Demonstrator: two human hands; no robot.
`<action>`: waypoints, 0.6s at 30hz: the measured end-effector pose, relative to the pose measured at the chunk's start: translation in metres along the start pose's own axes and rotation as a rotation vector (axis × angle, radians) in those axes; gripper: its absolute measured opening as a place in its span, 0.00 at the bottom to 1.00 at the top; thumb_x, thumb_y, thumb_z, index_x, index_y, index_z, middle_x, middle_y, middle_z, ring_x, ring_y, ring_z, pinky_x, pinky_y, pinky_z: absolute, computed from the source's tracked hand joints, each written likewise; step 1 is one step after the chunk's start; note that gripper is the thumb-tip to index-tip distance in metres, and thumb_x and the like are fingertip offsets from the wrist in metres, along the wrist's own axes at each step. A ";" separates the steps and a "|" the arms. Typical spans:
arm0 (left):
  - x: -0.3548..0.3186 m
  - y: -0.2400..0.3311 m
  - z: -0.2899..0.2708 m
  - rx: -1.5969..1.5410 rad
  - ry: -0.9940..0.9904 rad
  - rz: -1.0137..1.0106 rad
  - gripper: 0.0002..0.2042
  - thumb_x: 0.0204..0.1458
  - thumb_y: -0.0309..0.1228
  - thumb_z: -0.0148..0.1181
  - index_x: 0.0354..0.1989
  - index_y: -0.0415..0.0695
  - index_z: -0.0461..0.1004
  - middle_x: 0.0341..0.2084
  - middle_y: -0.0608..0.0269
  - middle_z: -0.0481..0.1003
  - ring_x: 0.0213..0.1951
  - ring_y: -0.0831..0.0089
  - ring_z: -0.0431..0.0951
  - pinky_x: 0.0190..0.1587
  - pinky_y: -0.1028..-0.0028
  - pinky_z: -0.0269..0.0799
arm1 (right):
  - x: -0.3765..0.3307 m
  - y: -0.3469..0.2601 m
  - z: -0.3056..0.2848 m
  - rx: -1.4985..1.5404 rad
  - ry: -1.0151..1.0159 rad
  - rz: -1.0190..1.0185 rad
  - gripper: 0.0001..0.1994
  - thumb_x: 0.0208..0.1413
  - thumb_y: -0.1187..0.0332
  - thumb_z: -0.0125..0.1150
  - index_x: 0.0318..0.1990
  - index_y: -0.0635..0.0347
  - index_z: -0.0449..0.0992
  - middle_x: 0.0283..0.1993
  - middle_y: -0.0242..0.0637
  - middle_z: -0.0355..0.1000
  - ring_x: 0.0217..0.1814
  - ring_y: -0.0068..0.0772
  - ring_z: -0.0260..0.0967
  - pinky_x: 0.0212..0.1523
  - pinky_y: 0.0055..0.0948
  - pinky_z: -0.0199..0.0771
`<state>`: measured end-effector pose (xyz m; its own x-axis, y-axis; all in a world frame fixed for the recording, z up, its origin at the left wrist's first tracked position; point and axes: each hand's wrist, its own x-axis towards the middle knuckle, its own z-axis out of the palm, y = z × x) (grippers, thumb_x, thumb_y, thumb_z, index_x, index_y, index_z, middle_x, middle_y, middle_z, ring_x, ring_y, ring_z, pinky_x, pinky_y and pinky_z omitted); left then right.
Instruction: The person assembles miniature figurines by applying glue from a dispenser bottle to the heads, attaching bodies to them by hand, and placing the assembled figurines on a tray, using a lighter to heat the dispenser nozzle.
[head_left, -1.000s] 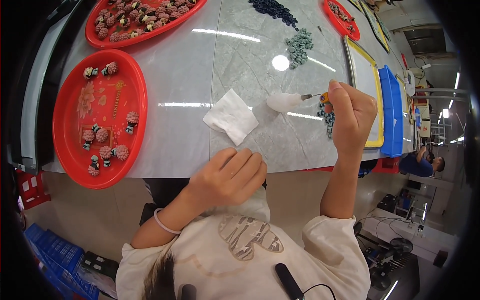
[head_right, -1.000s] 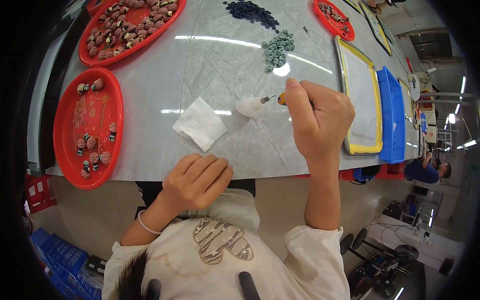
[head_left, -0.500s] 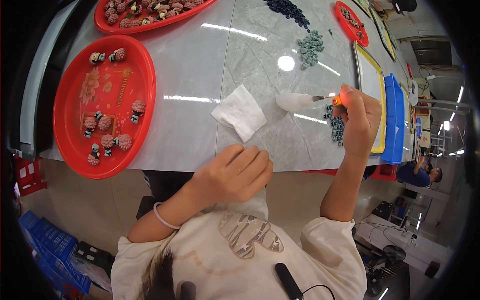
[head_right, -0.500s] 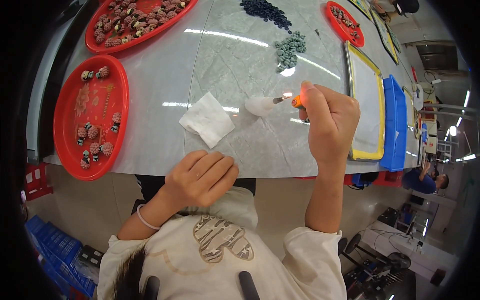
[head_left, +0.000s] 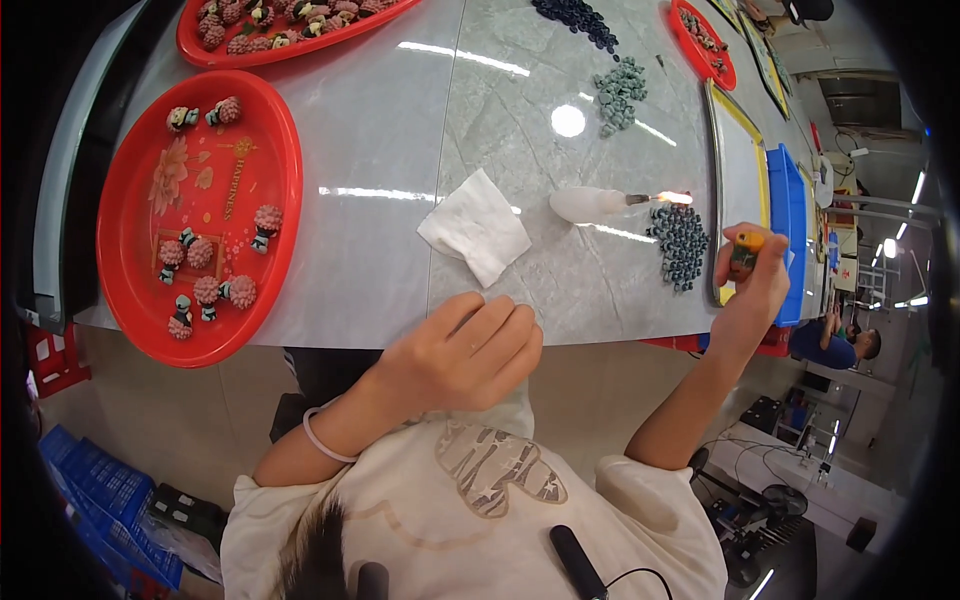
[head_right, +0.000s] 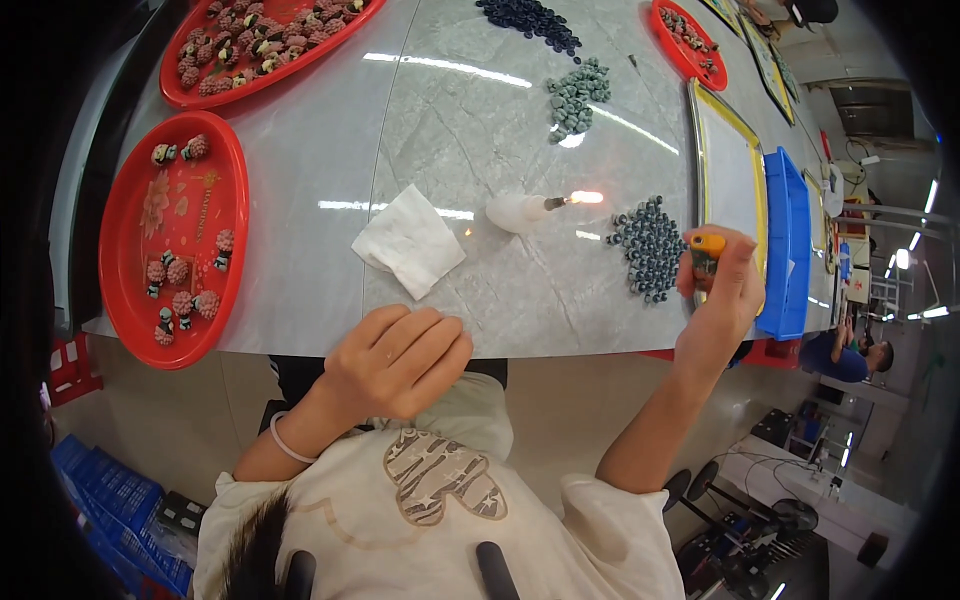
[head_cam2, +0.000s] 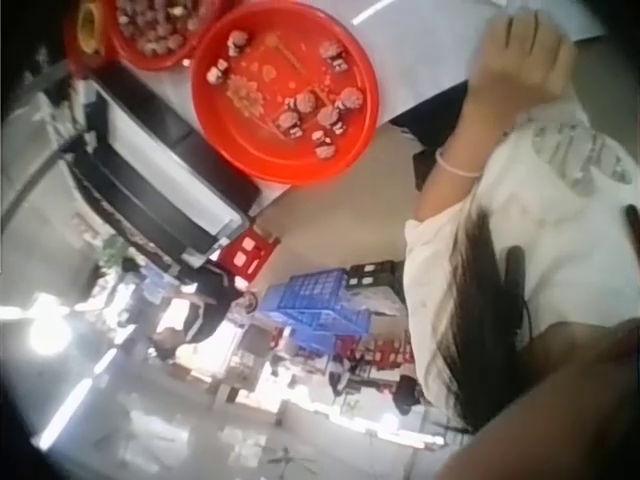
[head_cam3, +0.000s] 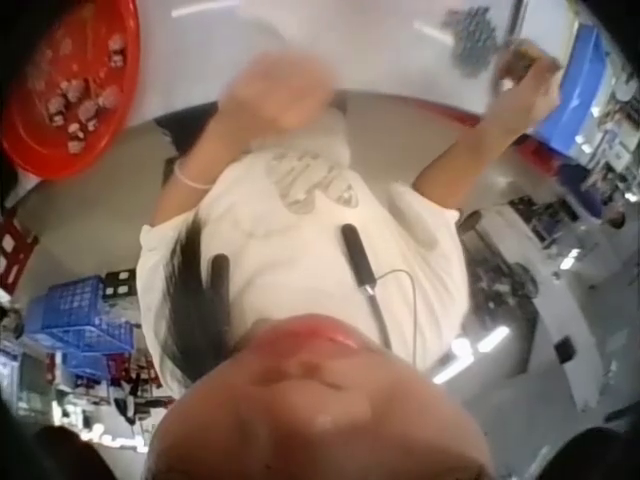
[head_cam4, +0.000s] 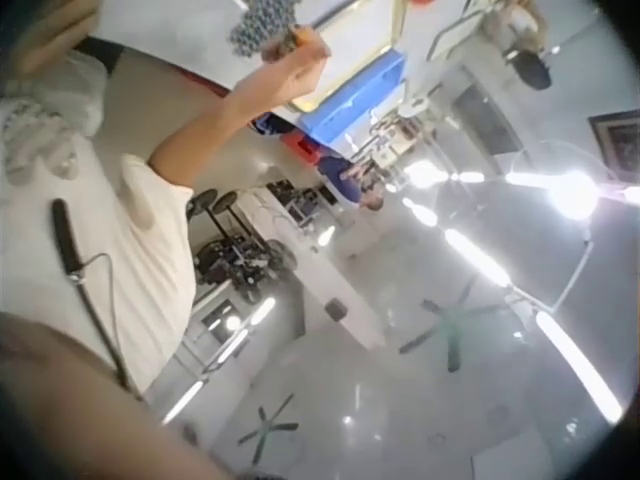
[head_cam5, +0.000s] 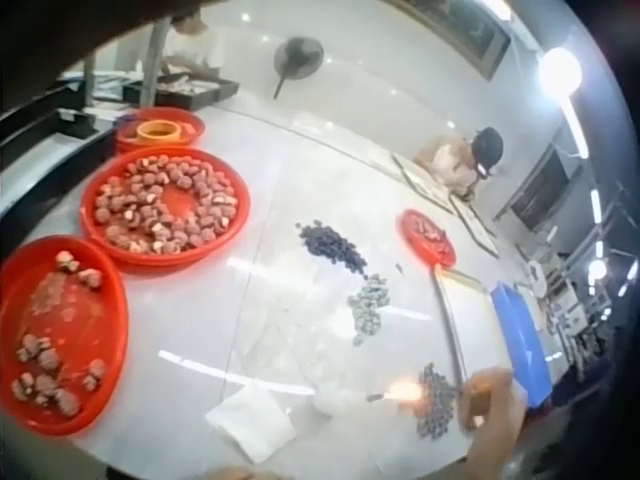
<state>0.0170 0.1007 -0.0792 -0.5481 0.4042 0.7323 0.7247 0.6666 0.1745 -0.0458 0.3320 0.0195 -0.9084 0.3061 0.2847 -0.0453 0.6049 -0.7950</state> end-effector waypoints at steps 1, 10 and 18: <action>0.000 -0.001 -0.001 -0.002 -0.001 0.000 0.04 0.36 0.24 0.58 0.23 0.45 0.73 0.27 0.68 0.72 0.32 0.74 0.72 0.34 0.78 0.67 | -0.003 0.010 -0.006 -0.001 0.000 0.002 0.28 0.58 0.45 0.37 0.26 0.63 0.69 0.15 0.28 0.58 0.17 0.17 0.51 0.19 0.16 0.47; 0.001 -0.001 0.001 -0.023 -0.029 0.022 0.04 0.36 0.23 0.58 0.23 0.46 0.73 0.27 0.69 0.72 0.32 0.75 0.72 0.33 0.79 0.67 | -0.043 0.096 -0.050 -0.022 0.238 0.189 0.14 0.59 0.58 0.45 0.39 0.61 0.66 0.22 0.30 0.64 0.18 0.15 0.53 0.21 0.14 0.53; 0.002 0.000 0.002 -0.029 -0.031 0.012 0.05 0.36 0.23 0.58 0.24 0.46 0.73 0.27 0.69 0.72 0.32 0.75 0.72 0.33 0.78 0.67 | -0.048 0.093 -0.045 -0.563 0.165 0.025 0.09 0.53 0.74 0.52 0.42 0.65 0.69 0.32 0.31 0.69 0.21 0.13 0.57 0.21 0.14 0.56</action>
<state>0.0148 0.1023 -0.0793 -0.5520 0.4316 0.7135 0.7427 0.6434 0.1854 0.0124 0.4065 -0.0442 -0.8278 0.4086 0.3845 0.2444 0.8795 -0.4084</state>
